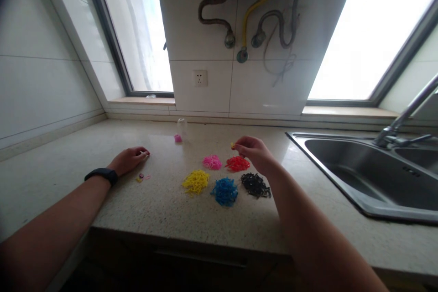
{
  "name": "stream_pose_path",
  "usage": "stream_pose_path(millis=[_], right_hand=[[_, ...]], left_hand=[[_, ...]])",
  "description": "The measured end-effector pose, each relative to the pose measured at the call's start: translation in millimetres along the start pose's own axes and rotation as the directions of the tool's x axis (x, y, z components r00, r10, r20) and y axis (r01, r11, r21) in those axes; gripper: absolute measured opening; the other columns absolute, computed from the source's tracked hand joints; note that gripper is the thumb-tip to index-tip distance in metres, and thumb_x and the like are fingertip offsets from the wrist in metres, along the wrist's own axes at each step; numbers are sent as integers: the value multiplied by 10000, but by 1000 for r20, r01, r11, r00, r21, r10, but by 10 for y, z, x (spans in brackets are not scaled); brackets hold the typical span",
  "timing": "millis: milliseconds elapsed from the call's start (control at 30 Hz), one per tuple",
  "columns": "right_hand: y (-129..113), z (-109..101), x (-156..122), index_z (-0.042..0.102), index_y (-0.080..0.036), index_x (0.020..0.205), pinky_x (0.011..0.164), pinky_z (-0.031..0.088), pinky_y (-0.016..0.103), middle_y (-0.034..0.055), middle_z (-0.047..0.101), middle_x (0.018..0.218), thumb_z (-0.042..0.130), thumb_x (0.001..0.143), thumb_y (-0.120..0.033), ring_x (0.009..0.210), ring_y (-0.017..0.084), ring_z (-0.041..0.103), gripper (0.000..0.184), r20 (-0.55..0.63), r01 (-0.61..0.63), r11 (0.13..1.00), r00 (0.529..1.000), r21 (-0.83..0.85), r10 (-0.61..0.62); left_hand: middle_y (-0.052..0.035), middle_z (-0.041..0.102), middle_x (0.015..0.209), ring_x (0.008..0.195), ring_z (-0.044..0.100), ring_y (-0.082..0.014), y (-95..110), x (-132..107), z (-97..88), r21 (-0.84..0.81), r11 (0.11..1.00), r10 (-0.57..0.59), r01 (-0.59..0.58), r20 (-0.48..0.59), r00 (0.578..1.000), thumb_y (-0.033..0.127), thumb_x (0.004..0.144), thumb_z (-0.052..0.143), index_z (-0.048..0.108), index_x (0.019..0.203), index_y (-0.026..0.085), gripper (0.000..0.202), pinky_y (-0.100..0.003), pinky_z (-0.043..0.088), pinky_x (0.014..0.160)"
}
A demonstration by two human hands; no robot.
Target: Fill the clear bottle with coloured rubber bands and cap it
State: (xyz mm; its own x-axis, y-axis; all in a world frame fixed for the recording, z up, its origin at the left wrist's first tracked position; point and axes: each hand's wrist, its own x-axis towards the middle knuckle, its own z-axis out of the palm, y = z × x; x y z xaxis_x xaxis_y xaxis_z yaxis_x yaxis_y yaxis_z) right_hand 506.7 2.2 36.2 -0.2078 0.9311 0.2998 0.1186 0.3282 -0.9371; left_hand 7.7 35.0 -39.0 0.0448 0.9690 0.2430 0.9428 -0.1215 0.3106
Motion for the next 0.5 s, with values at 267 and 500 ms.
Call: stream_pose_path(millis=[267,500], right_hand=[[128,-16,-50,658,-150,833,563,408,238,11,619,726,765,692,-400,593,85,482,307,-20,10,1000,1000,15,-10],[-11,47,-158,657,-169,829,572,423,239,21,651,762,773,714,-392,594,80,488,276,-11,70,992,998,103,-70]], left_hand=[[-54,725,939,836,666,-216,-24,-21,-4,-25,1000,6,-5,51,999,577,890,429,698,1073,220,482,-284,471,753],[-49,734,920,828,669,-220,42,-59,-40,-28,1000,1,0,38,999,555,841,463,726,1046,219,473,-283,490,764]])
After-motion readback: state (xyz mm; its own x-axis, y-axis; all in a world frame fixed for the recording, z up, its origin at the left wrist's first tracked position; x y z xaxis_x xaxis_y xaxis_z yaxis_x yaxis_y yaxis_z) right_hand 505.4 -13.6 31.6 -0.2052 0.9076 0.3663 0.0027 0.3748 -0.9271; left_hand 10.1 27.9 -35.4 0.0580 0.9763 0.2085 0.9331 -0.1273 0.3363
